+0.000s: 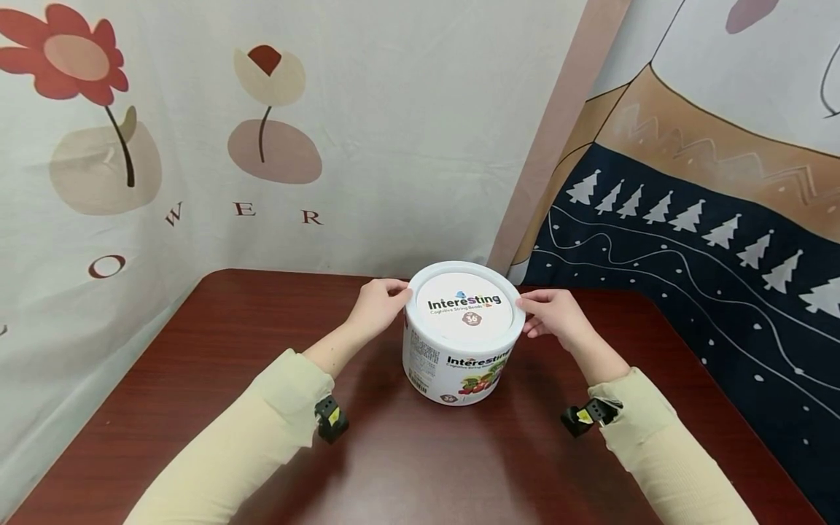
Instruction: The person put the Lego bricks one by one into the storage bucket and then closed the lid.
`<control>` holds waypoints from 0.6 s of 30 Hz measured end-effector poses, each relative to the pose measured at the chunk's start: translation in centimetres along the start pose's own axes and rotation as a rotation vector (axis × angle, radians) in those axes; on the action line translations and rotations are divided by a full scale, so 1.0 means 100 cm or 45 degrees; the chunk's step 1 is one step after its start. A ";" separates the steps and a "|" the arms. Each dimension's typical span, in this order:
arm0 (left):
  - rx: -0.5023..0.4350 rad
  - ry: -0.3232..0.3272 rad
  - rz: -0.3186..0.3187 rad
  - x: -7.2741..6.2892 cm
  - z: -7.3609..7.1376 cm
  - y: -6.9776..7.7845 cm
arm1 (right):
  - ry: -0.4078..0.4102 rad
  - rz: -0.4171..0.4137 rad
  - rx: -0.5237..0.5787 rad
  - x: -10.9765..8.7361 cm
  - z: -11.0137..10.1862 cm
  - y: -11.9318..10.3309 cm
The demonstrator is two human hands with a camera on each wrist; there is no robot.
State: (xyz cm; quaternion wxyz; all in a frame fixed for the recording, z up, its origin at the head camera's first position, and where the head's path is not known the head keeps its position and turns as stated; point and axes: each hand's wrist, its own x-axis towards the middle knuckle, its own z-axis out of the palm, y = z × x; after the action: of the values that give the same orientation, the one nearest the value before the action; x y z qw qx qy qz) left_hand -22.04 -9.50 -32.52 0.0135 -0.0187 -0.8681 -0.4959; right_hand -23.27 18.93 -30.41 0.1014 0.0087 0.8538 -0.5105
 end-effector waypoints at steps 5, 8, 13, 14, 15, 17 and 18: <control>-0.030 -0.017 -0.036 0.001 0.000 0.000 | -0.019 0.041 0.037 0.000 -0.001 0.001; -0.048 -0.025 -0.062 0.000 0.000 -0.001 | -0.030 0.057 0.054 -0.001 -0.001 0.001; -0.060 -0.011 -0.064 -0.003 -0.001 -0.001 | -0.028 0.076 0.066 -0.002 0.000 0.002; -0.066 -0.005 -0.064 -0.004 -0.001 -0.001 | -0.028 0.078 0.066 -0.001 0.000 0.002; -0.073 0.000 -0.061 -0.004 -0.001 -0.002 | -0.024 0.084 0.068 -0.001 0.001 0.002; -0.086 0.005 -0.058 -0.003 0.000 -0.004 | -0.021 0.089 0.073 -0.001 0.001 0.003; -0.089 0.011 -0.058 -0.002 0.001 -0.005 | -0.020 0.091 0.074 -0.001 0.001 0.003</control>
State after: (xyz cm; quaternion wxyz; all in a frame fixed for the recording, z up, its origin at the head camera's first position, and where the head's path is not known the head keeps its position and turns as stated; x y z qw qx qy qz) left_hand -21.84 -9.69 -33.04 0.0054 0.0028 -0.8503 -0.5263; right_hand -23.15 18.97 -30.74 0.1260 0.0383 0.8370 -0.5312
